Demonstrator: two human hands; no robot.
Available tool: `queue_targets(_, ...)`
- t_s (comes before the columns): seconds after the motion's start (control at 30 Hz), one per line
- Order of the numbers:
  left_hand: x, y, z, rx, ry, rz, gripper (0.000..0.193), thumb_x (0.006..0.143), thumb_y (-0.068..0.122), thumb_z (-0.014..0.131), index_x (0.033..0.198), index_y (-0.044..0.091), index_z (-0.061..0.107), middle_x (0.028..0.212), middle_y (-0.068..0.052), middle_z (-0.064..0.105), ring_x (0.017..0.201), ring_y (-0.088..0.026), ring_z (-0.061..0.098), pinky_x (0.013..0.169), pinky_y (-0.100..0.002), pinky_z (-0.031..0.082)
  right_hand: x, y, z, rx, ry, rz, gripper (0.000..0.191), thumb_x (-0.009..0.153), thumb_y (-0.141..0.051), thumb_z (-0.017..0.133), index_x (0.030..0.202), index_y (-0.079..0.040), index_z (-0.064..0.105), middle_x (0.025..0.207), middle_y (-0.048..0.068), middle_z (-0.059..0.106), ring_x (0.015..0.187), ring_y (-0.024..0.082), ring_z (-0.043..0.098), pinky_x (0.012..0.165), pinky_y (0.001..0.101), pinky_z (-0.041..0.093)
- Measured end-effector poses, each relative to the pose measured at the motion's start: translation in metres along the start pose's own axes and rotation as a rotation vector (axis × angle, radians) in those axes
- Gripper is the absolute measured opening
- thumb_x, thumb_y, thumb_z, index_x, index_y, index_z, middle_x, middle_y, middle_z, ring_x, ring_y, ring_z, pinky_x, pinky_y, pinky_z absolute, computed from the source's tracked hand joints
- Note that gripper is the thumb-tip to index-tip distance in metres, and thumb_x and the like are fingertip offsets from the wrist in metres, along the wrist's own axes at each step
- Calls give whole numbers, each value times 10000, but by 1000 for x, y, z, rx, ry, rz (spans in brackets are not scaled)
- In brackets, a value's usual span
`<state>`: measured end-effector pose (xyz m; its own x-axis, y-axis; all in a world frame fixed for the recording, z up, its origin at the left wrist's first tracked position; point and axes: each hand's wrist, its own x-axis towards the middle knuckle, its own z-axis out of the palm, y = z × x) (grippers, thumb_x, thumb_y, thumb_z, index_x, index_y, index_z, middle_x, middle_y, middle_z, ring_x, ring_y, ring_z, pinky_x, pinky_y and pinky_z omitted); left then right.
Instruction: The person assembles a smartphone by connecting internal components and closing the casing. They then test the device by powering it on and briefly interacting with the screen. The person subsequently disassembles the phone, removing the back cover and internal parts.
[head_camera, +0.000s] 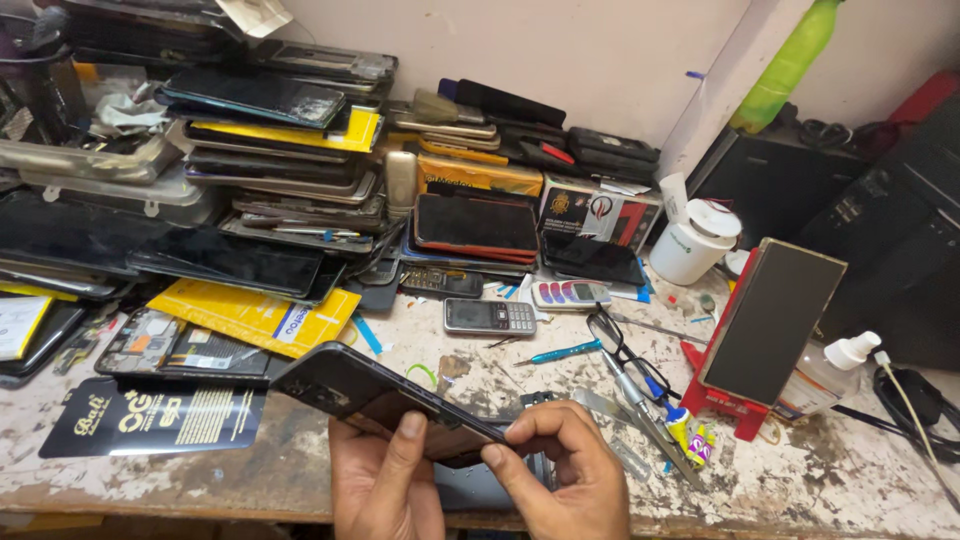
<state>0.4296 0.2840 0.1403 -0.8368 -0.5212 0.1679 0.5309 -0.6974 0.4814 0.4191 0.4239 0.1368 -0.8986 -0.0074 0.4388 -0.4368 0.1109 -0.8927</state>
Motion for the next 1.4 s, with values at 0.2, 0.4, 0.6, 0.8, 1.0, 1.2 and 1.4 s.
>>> queue_targets(0.2,6,-6,-2,16,16,-1,573,891,-52,628,1421,14,422,1353,-192,592,1274,-303,576,1107,-530,435,7,-1,-5,-129,40,193,252,697,18,895,814,-10,674,807,28,655,727,113,690,676,259,583)
queue_targets(0.4,8,5,7,-40,29,-32,535,932,-11,635,1427,9,434,1314,-178,603,1232,-304,594,1080,-531,467,2,11,0,-77,-37,344,246,741,1,909,786,-22,668,747,27,660,699,104,651,645,263,544)
queue_targets(0.6,10,16,17,-43,38,-37,536,912,4,634,1410,35,439,1321,-153,613,1226,-275,609,1066,-513,475,-6,8,8,97,38,175,304,720,60,873,832,-33,607,820,51,693,784,119,699,734,269,596)
queue_targets(0.8,5,11,16,-8,44,-40,533,905,-12,636,1396,45,436,1327,-134,607,1232,-247,593,1071,-469,471,-1,-4,5,52,148,166,293,737,72,845,934,-2,641,858,61,685,792,129,683,738,265,577)
queue_targets(1.0,7,6,17,28,73,-46,542,910,-30,650,1397,47,427,1300,-118,587,1224,-229,571,1074,-445,457,2,-11,10,48,127,174,311,725,65,855,944,2,644,850,61,682,776,123,681,720,265,581)
queue_targets(1.2,7,4,25,50,61,-30,558,879,-14,654,1389,49,435,1301,-122,607,1222,-232,586,1065,-452,462,13,-10,5,73,103,140,311,738,61,846,965,1,640,853,67,693,774,118,689,723,260,588)
queue_targets(1.4,10,-4,23,74,18,3,542,899,-17,674,1380,19,427,1297,-141,592,1219,-218,574,1092,-444,430,19,-9,-3,70,84,210,286,743,64,843,945,5,650,857,71,705,768,122,697,712,269,592)
